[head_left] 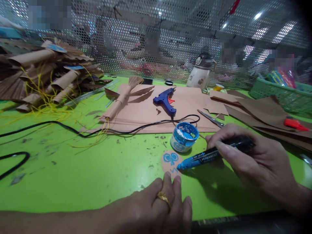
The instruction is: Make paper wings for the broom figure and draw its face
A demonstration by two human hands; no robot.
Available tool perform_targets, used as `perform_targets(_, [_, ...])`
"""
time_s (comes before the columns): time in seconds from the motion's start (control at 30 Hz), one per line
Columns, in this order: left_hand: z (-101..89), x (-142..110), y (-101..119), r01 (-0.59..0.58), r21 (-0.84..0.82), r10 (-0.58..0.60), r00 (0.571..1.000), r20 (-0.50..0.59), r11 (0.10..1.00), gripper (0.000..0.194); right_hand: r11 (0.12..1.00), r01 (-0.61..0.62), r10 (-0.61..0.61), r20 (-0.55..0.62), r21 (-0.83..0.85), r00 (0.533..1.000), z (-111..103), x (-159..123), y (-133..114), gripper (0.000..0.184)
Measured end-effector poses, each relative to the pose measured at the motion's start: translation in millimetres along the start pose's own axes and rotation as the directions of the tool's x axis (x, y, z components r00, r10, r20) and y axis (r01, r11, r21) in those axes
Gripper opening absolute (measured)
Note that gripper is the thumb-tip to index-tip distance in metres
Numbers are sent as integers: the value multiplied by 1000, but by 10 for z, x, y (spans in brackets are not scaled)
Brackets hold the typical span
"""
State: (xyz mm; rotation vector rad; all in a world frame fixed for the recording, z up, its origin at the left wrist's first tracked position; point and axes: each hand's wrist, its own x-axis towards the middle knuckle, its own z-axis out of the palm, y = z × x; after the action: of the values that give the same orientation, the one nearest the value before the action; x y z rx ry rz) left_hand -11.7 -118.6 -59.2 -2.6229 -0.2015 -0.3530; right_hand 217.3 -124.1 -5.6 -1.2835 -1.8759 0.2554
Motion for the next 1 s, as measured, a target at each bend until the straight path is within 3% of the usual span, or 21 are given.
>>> perform_targets(0.27, [15, 22, -6, 5, 17, -5, 1000, -4, 1000, 34, 999, -33, 34, 0, 21, 999, -3, -18, 14, 13])
perform_targets(0.43, [16, 15, -22, -19, 30, 19, 1000, 9, 999, 34, 972, -154, 168, -62, 177, 984, -27, -93, 77, 10])
perform_targets(0.57, [27, 26, -25, 3, -4, -3, 1000, 6, 1000, 34, 923, -222, 294, -203, 315, 934, -37, -75, 95, 9])
perform_targets(0.73, [-4, 23, -48, 7, -56, -7, 1000, -9, 998, 32, 906, -110, 289, -409, 408, 866, -40, 47, 66, 12])
perform_targets(1.0, [-121, 17, -165, -63, -41, 62, 997, -38, 997, 33, 862, -111, 288, -298, 494, 910, -41, 120, 193, 8])
